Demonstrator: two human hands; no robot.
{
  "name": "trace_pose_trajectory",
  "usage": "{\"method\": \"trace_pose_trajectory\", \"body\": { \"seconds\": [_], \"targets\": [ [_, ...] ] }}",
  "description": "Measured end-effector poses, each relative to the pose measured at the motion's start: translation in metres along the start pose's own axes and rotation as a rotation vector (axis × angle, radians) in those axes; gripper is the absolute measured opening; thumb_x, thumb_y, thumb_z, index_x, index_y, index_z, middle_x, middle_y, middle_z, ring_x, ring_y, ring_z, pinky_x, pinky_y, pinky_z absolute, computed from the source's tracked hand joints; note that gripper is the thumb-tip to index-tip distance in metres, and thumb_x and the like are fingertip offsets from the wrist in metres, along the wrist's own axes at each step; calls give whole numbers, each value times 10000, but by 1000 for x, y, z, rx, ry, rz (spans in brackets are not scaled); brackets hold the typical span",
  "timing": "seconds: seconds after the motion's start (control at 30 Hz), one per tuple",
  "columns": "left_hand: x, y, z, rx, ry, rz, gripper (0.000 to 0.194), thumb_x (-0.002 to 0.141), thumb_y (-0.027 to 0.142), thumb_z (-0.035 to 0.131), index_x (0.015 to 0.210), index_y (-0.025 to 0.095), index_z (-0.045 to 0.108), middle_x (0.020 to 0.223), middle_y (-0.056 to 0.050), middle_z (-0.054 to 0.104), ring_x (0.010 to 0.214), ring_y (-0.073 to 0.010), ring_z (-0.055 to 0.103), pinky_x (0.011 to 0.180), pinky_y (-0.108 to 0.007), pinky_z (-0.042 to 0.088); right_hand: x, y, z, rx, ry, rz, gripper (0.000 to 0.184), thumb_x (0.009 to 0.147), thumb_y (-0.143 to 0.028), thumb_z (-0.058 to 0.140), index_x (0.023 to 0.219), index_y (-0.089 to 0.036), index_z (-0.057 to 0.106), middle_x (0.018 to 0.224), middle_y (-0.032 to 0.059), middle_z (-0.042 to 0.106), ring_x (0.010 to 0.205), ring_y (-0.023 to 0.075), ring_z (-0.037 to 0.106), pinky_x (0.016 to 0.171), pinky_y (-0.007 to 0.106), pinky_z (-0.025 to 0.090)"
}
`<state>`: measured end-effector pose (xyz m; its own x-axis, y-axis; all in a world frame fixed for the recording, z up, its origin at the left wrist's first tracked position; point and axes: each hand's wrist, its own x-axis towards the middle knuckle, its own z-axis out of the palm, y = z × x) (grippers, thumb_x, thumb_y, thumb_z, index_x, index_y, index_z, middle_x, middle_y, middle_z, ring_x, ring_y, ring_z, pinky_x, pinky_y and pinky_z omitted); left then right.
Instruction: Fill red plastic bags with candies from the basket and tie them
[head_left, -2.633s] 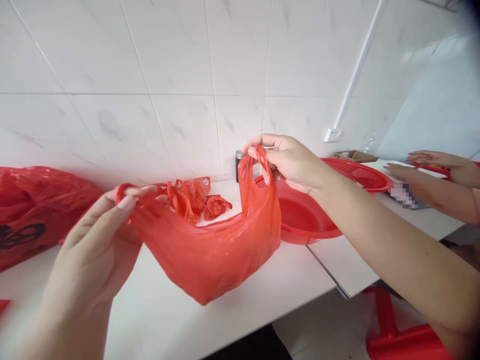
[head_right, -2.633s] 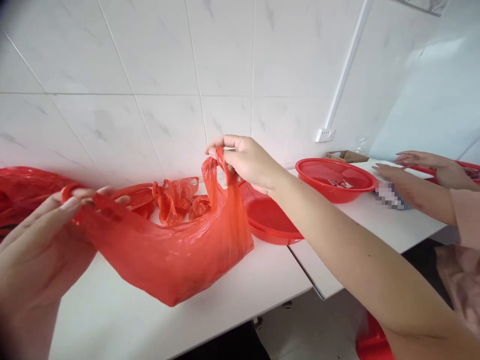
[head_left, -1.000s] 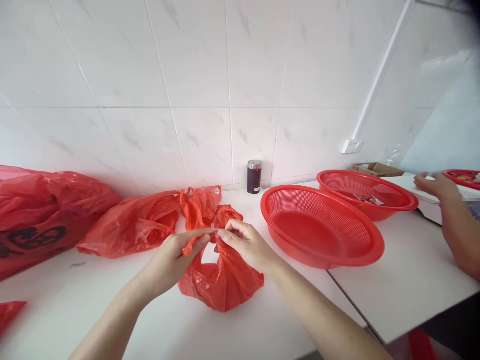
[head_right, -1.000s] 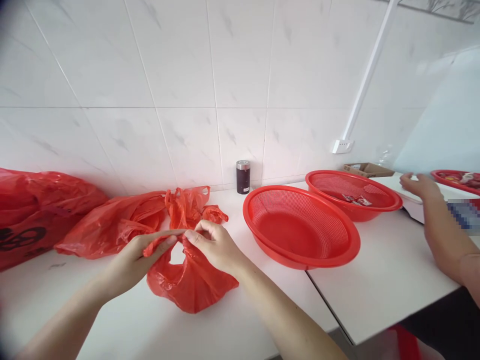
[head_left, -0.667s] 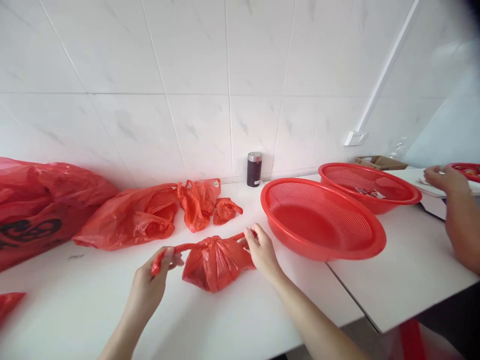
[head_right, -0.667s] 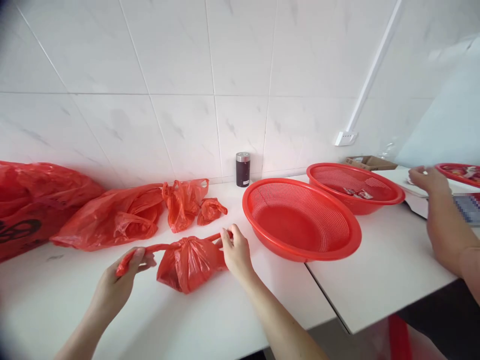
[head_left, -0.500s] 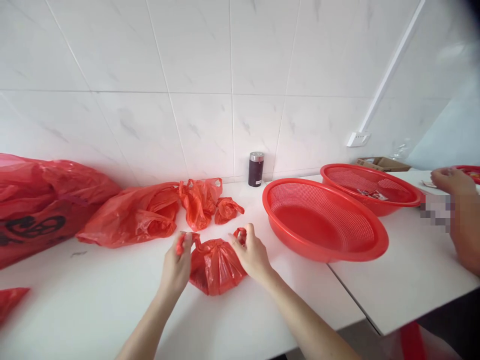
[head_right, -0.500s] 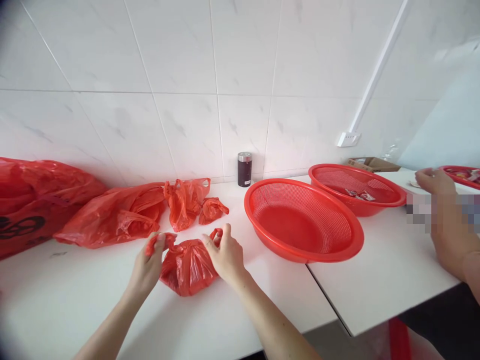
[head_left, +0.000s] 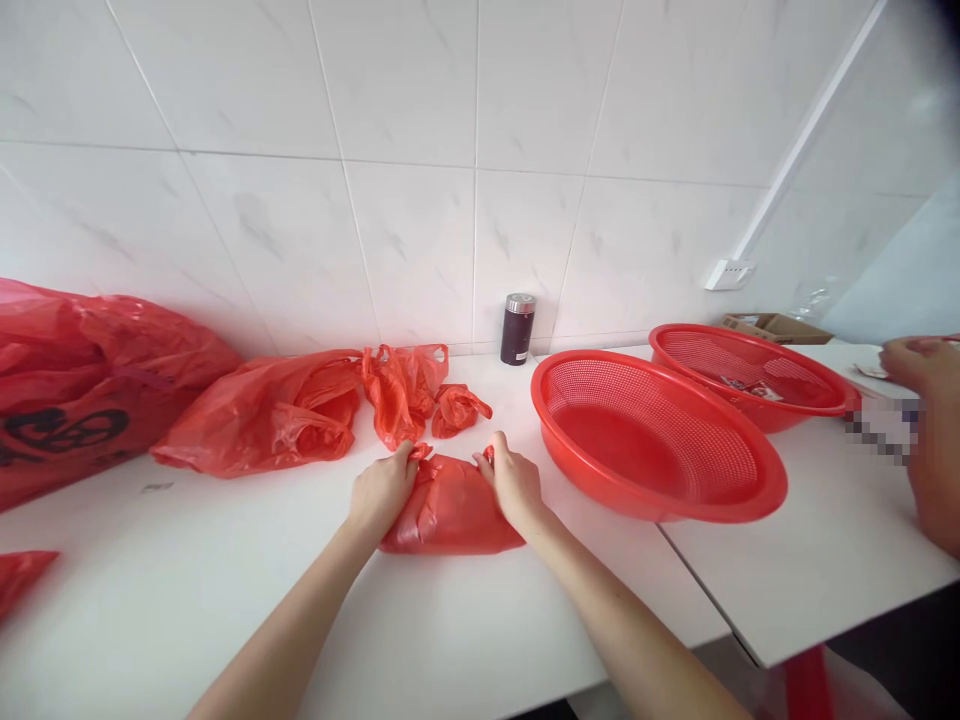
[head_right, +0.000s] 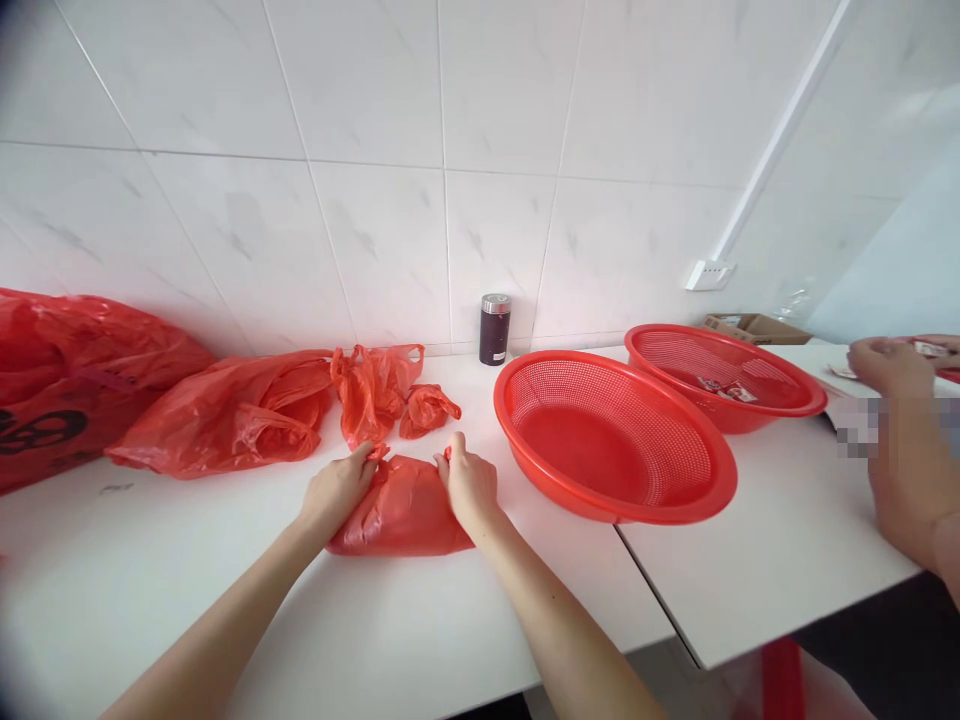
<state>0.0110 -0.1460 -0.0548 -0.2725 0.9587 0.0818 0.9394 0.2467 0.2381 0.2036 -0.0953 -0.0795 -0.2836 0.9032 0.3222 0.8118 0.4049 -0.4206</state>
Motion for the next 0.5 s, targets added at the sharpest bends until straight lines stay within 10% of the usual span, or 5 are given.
{"method": "trace_pose_trajectory", "body": {
  "seconds": [0.5],
  "targets": [
    [16, -15, 5, 115, -73, 197, 232, 949, 335, 429, 987, 169, 587, 766, -1, 634, 622, -139, 577, 620, -303, 464, 9, 13, 15, -171, -15, 61, 207, 972, -348, 387, 1026, -178, 492, 683, 14, 682, 557, 185, 597, 495, 273, 220]
  ]
}}
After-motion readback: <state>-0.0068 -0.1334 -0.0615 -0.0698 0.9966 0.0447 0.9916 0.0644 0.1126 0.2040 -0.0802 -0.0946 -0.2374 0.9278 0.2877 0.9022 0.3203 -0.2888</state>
